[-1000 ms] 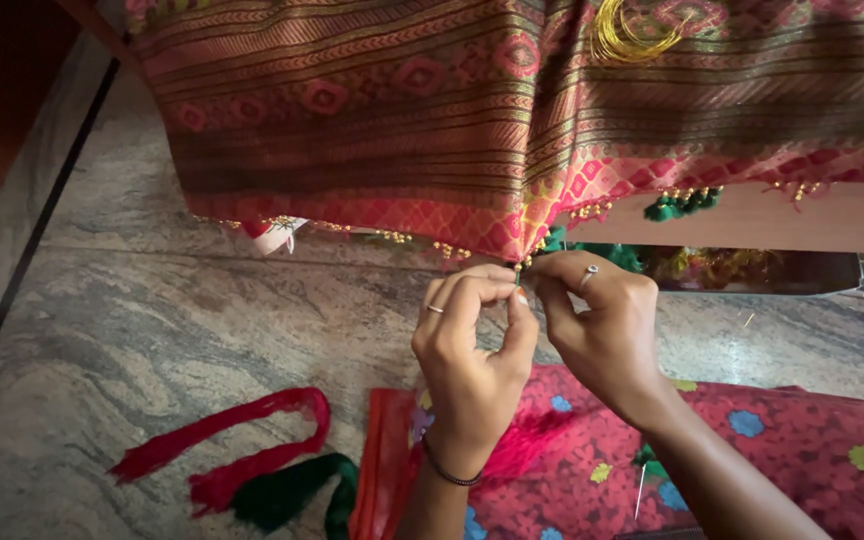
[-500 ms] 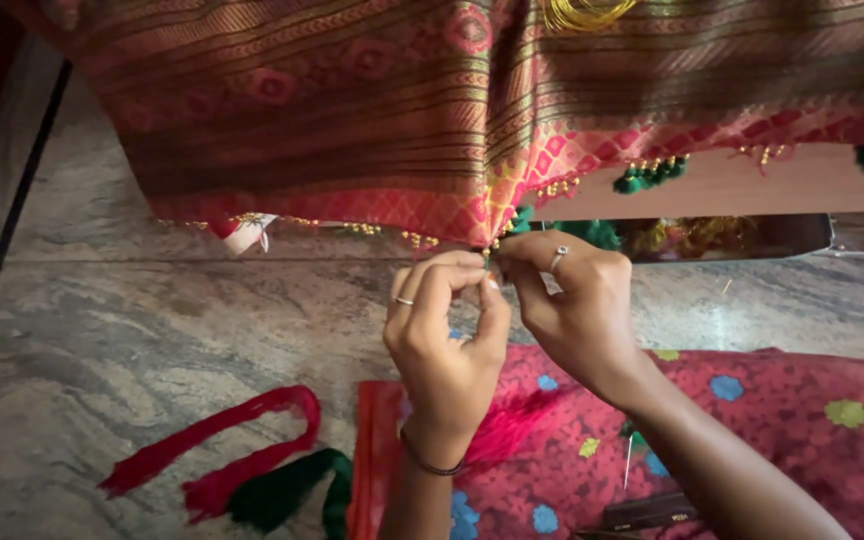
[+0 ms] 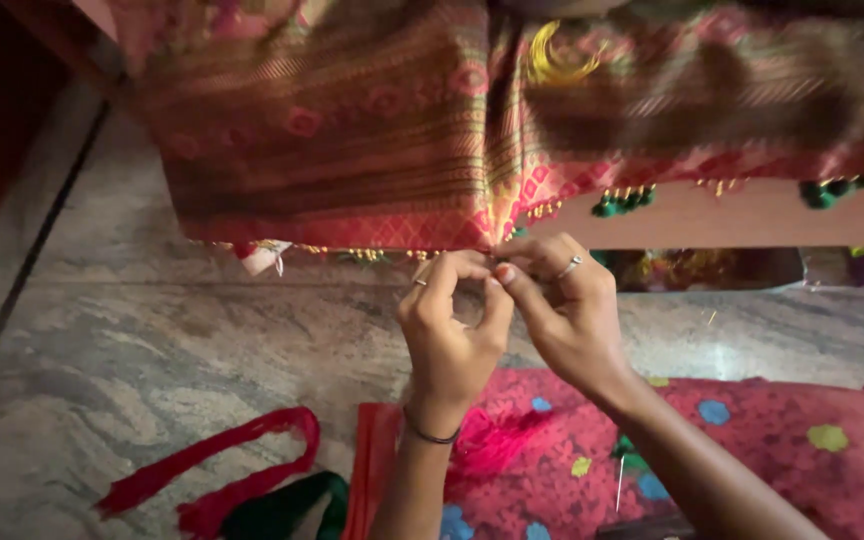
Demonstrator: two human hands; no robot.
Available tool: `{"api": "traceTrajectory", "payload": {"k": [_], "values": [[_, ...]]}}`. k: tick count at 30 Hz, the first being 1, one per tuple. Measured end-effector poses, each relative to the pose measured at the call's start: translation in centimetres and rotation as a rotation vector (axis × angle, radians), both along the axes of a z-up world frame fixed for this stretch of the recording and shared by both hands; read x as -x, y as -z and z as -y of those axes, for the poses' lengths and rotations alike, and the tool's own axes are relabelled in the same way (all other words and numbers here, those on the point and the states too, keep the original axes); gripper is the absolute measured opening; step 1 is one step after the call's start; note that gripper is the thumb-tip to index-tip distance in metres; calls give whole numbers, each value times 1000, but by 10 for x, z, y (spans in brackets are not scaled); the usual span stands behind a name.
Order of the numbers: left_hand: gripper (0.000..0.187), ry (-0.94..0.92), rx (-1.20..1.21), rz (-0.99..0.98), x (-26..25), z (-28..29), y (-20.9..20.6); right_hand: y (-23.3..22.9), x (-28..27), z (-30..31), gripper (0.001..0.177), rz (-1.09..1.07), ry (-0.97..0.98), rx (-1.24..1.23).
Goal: Tying decorative tassels to the edge of a saree.
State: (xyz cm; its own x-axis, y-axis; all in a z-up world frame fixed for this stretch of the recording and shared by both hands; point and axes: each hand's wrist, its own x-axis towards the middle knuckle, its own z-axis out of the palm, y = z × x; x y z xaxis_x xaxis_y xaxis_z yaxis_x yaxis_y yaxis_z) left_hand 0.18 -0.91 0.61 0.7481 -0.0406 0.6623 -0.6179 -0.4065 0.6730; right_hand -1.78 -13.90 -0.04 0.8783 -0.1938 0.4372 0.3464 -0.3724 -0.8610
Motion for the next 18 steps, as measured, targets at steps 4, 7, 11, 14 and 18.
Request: {"api": "traceTrajectory", "payload": {"k": [4, 7, 11, 14, 18], "values": [[10, 115, 149, -271, 2, 5, -3, 2, -5, 11, 13, -28, -156, -243], [16, 116, 122, -13, 2, 12, -7, -4, -2, 14, 10, -79, -174, -340], [38, 564, 464, -294, -5, 18, 5, -1, 11, 13, 6, 71, 98, -16], [36, 757, 513, -297, -10, 19, 22, -7, 20, 11, 6, 187, 229, 143], [33, 756, 515, -452, -10, 20, 37, -26, 32, 18, 11, 352, 278, 265]]}}
